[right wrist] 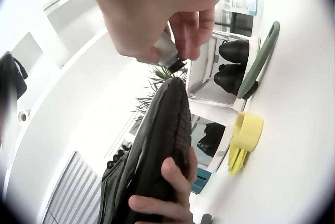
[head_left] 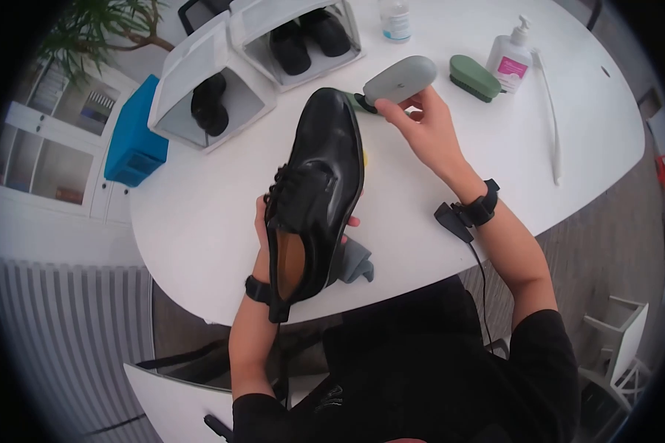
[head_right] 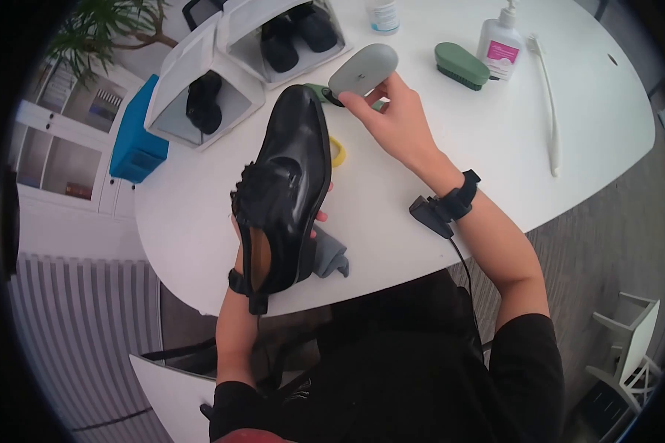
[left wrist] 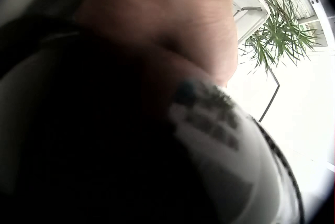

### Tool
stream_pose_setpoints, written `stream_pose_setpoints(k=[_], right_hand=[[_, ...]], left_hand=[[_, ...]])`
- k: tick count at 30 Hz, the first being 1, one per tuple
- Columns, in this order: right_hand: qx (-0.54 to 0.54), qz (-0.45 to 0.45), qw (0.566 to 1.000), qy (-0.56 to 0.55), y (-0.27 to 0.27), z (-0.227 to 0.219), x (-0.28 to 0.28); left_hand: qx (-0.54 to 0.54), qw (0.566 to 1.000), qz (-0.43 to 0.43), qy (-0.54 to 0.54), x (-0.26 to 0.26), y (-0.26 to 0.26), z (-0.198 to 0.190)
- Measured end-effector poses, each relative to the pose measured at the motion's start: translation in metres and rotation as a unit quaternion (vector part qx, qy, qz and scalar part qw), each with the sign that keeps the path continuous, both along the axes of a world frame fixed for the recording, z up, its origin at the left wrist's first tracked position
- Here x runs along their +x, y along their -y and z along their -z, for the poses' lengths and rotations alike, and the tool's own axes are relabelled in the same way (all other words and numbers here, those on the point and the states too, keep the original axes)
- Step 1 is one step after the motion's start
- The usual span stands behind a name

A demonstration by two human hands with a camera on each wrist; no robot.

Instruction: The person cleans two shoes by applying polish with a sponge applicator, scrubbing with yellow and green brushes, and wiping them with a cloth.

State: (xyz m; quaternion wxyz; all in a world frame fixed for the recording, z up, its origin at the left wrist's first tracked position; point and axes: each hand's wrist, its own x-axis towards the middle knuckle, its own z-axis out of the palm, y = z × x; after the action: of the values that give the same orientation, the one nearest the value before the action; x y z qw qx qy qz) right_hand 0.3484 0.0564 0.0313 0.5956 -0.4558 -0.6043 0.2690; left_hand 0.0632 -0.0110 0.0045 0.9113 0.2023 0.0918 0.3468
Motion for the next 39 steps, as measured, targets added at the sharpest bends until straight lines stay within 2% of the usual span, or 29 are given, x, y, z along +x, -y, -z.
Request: stream_pose_setpoints(k=[2, 4, 5, 6, 8, 10, 12, 13, 14, 16, 18, 19, 21, 22, 24, 26, 27, 28, 29, 30, 33, 35, 37, 38, 39], right_hand=[[-0.001, -0.033, 0.999, -0.042, 0.008, -0.004, -0.007], [0.057, -0.113, 0.992, 0.024, 0.018, -0.009, -0.010], [0.047, -0.137, 0.989, 0.041, 0.026, -0.012, -0.014], [0.047, -0.137, 0.989, 0.041, 0.031, -0.011, -0.017], [0.081, -0.148, 0.979, 0.116, 0.035, -0.007, -0.024], [0.109, -0.134, 0.978, 0.118, 0.033, -0.002, -0.029], [0.140, -0.080, 0.980, 0.116, 0.029, -0.001, -0.029], [0.138, -0.079, 0.981, 0.115, 0.026, 0.000, -0.027], [0.120, -0.055, 0.984, 0.121, 0.023, 0.001, -0.023], [0.099, -0.028, 0.987, 0.124, 0.018, 0.000, -0.016], [-0.006, 0.051, 0.987, 0.151, 0.012, -0.001, -0.011], [-0.006, 0.066, 0.989, 0.131, 0.007, 0.001, -0.009], [0.004, 0.055, 0.995, 0.084, 0.001, 0.006, -0.008], [0.017, 0.040, 0.998, 0.042, -0.001, 0.006, -0.008], [0.052, 0.010, 0.997, 0.049, 0.008, 0.001, -0.007], [0.011, -0.102, 0.993, 0.055, 0.022, -0.008, -0.012], [0.007, -0.136, 0.989, 0.059, 0.029, -0.013, -0.016], [0.008, -0.137, 0.989, 0.058, 0.031, -0.010, -0.021], [0.061, -0.148, 0.983, 0.085, 0.032, -0.003, -0.026], [0.114, -0.158, 0.975, 0.111, 0.034, -0.002, -0.029], [0.118, -0.138, 0.972, 0.150, 0.036, -0.004, -0.029], [0.119, -0.121, 0.971, 0.166, 0.033, -0.003, -0.028], [0.109, -0.066, 0.981, 0.149, 0.028, -0.001, -0.025], [0.109, -0.065, 0.981, 0.149, 0.026, -0.001, -0.022], [0.073, -0.022, 0.985, 0.157, 0.023, -0.002, -0.020]], left_hand=[[0.034, 0.999, -0.017, -0.023, -0.001, -0.002, 0.001], [0.033, 0.998, -0.038, -0.035, 0.001, 0.000, -0.005], [0.031, 0.997, -0.053, -0.047, 0.002, 0.000, -0.007], [0.031, 0.997, -0.054, -0.047, 0.003, -0.001, -0.007], [0.054, 0.993, -0.077, -0.069, 0.002, -0.001, -0.003], [0.047, 0.994, -0.086, -0.048, 0.004, 0.001, -0.001], [0.039, 0.994, -0.094, -0.026, 0.003, 0.001, 0.001], [0.044, 0.997, -0.065, -0.021, 0.001, -0.001, 0.001], [0.050, 0.998, -0.035, -0.015, 0.000, -0.003, 0.002], [0.055, 0.997, -0.043, -0.022, 0.002, -0.005, 0.005], [0.061, 0.996, -0.050, -0.033, -0.002, -0.012, 0.002], [0.019, 0.998, -0.012, -0.051, -0.006, -0.019, -0.007], [-0.023, 0.997, 0.028, -0.071, -0.011, -0.022, -0.005], [-0.014, 1.000, 0.019, -0.010, -0.010, -0.020, 0.004], [-0.005, 0.999, 0.007, 0.053, -0.007, -0.015, 0.010], [-0.012, 0.998, -0.031, 0.048, -0.001, -0.009, -0.001], [-0.014, 0.998, -0.045, 0.045, 0.001, -0.006, -0.004], [0.010, 0.996, -0.090, -0.002, 0.001, -0.005, -0.003], [0.033, 0.989, -0.135, -0.050, 0.001, -0.004, -0.001], [0.033, 0.989, -0.135, -0.049, 0.000, -0.004, 0.000], [0.035, 0.988, -0.135, -0.065, -0.003, -0.005, 0.004], [0.040, 0.993, -0.105, -0.040, -0.005, -0.008, 0.006], [0.045, 0.995, -0.081, -0.022, 0.000, -0.009, -0.001], [0.050, 0.997, -0.058, -0.004, 0.002, -0.009, -0.003], [0.050, 0.997, -0.057, -0.004, 0.001, -0.009, -0.003]])
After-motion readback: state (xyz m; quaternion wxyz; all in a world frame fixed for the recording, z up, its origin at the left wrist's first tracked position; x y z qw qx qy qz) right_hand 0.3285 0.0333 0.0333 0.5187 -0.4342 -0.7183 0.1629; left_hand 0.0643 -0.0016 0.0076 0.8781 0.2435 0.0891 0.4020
